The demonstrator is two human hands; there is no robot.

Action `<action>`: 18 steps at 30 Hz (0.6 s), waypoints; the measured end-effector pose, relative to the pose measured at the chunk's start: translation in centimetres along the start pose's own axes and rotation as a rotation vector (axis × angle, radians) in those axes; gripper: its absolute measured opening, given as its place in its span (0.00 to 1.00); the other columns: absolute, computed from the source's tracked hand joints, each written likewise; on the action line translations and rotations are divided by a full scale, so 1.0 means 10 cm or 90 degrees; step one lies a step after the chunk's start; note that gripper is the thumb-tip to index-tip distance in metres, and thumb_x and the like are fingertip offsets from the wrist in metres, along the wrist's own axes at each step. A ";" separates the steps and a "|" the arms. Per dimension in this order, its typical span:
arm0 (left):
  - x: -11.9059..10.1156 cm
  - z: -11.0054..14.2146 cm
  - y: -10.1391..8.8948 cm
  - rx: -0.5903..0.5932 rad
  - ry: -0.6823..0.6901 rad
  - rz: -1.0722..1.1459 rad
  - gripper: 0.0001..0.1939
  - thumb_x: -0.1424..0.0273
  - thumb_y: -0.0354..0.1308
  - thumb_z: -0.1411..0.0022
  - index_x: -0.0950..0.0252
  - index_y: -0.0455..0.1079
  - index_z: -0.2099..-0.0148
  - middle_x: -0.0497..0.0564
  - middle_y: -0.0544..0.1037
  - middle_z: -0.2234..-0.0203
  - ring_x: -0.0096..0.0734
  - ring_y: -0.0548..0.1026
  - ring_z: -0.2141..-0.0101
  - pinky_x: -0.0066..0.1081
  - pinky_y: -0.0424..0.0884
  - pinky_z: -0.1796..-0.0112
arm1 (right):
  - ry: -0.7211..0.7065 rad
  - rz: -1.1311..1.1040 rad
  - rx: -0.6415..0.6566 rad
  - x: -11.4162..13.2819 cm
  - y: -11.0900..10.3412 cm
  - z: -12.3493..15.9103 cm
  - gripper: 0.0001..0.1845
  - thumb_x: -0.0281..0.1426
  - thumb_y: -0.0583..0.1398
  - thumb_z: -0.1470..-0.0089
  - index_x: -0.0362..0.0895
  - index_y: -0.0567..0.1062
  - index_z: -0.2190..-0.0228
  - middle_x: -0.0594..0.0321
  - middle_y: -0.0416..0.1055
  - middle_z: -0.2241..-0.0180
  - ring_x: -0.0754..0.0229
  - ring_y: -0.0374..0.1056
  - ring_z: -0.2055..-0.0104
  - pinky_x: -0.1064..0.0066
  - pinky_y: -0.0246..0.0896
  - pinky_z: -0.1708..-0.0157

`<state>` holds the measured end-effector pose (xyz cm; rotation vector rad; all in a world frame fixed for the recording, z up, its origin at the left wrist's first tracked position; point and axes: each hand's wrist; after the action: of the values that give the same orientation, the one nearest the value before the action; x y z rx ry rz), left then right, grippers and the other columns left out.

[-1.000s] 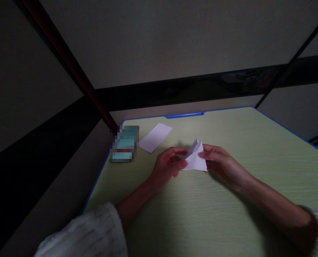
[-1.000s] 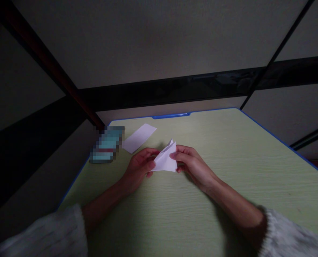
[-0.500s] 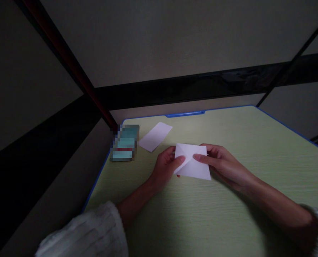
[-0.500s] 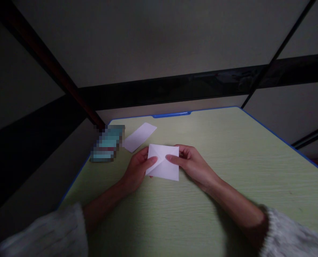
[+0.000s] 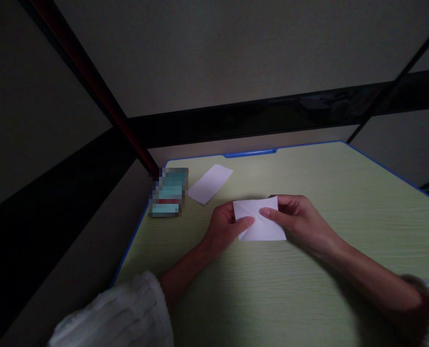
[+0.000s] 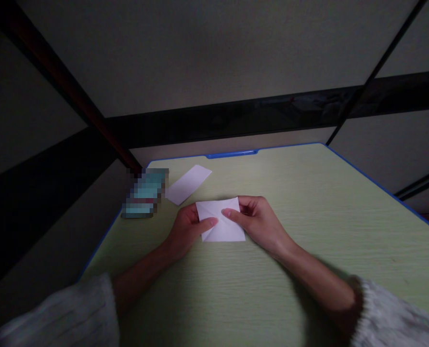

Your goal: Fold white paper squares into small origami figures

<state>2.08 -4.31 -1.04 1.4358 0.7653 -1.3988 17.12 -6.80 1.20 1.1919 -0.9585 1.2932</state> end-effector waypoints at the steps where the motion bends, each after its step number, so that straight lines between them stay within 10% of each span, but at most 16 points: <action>1: 0.00 0.00 0.00 -0.006 -0.005 -0.012 0.08 0.74 0.60 0.59 0.70 0.70 0.72 0.49 0.75 0.78 0.26 0.69 0.78 0.25 0.63 0.76 | -0.006 0.013 -0.003 0.01 0.01 0.00 0.10 0.33 0.65 0.65 0.40 0.73 0.79 0.66 0.68 0.82 0.68 0.59 0.81 0.75 0.51 0.82; 18: 0.04 0.00 -0.04 -0.006 0.002 -0.014 0.05 0.72 0.59 0.60 0.70 0.68 0.80 0.44 0.68 0.86 0.21 0.63 0.83 0.24 0.57 0.79 | -0.025 0.045 -0.001 0.03 0.05 -0.01 0.08 0.24 0.65 0.70 0.39 0.72 0.82 0.69 0.67 0.85 0.70 0.59 0.83 0.79 0.49 0.85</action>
<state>1.82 -4.25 -1.54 1.4271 0.7915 -1.4084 16.68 -6.72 1.51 1.1956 -1.0377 1.3290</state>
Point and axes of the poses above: each hand's wrist, its own z-axis away from the middle knuckle, its own y-axis out of the palm, x = y × z
